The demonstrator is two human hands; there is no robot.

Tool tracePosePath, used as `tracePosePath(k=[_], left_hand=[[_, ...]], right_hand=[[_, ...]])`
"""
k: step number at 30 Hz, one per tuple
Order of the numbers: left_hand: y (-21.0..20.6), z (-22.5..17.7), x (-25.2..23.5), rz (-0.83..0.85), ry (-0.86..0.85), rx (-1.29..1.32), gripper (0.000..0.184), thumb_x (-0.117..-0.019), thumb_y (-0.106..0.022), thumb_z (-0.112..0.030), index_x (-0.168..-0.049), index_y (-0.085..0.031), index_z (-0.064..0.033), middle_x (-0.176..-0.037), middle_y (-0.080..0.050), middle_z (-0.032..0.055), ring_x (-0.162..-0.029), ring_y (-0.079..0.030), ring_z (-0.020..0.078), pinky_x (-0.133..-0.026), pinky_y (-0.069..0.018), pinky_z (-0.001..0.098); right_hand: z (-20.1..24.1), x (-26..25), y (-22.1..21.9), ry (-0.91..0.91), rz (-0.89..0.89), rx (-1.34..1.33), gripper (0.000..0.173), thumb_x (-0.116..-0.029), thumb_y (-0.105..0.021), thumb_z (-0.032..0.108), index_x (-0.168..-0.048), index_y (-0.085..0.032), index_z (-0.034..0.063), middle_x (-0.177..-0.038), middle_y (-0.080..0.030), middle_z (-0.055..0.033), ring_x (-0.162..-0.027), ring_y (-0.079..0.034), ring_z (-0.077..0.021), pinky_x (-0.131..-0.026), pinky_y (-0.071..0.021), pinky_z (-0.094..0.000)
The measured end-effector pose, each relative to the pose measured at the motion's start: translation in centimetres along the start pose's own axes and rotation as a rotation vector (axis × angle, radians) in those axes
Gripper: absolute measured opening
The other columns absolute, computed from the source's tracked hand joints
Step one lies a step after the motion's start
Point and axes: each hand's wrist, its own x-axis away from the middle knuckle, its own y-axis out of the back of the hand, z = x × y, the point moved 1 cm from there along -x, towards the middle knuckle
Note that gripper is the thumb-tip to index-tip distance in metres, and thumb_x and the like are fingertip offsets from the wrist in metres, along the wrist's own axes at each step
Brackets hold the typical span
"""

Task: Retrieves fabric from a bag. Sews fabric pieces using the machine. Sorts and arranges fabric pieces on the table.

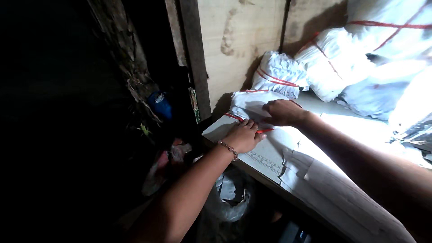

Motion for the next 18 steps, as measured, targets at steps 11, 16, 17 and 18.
tracePosePath(k=[11,16,17,18], left_hand=[[-0.6,0.2,0.0,-0.058,-0.009,0.026,0.059,-0.1109,-0.035,-0.046,-0.152,-0.047,-0.0054,-0.162,-0.04,0.0136,-0.153,-0.031,0.031,-0.124,-0.0223,0.0515],[-0.7,0.3,-0.1,-0.066,-0.02,0.035,0.058,-0.1102,-0.037,-0.047,-0.144,-0.056,-0.0037,-0.153,-0.051,0.0153,-0.149,-0.038,0.0322,-0.122,-0.0279,0.0523],[-0.7,0.3,-0.1,-0.067,-0.022,0.038,0.058,-0.1099,-0.038,-0.047,-0.143,-0.057,-0.0032,-0.151,-0.053,0.0155,-0.147,-0.04,0.032,-0.121,-0.0291,0.0517],[-0.8,0.4,-0.2,-0.069,-0.021,0.041,0.058,-0.1097,-0.038,-0.048,-0.141,-0.059,-0.0031,-0.148,-0.055,0.0153,-0.145,-0.043,0.0318,-0.121,-0.0301,0.051]], right_hand=[[0.5,-0.1,0.2,0.035,0.012,0.058,0.031,-0.1056,-0.054,0.02,-0.119,-0.065,-0.0054,-0.117,-0.066,-0.0262,-0.113,-0.063,-0.0452,-0.093,-0.0489,-0.0615],[1.8,-0.3,-1.1,0.0,-0.141,0.064,0.052,-0.1014,-0.06,0.041,-0.128,-0.062,-0.0039,-0.119,-0.066,-0.0254,-0.112,-0.063,-0.0455,-0.085,-0.0519,-0.0608],[2.4,-0.2,-1.2,0.004,-0.172,0.069,0.043,-0.103,-0.058,0.031,-0.126,-0.062,-0.0051,-0.116,-0.066,-0.0261,-0.111,-0.063,-0.0465,-0.082,-0.0525,-0.0609],[2.9,-0.1,-1.4,0.031,-0.228,0.09,0.032,-0.1021,-0.058,0.019,-0.121,-0.064,-0.0057,-0.11,-0.067,-0.0258,-0.106,-0.065,-0.0466,-0.077,-0.0538,-0.0596]])
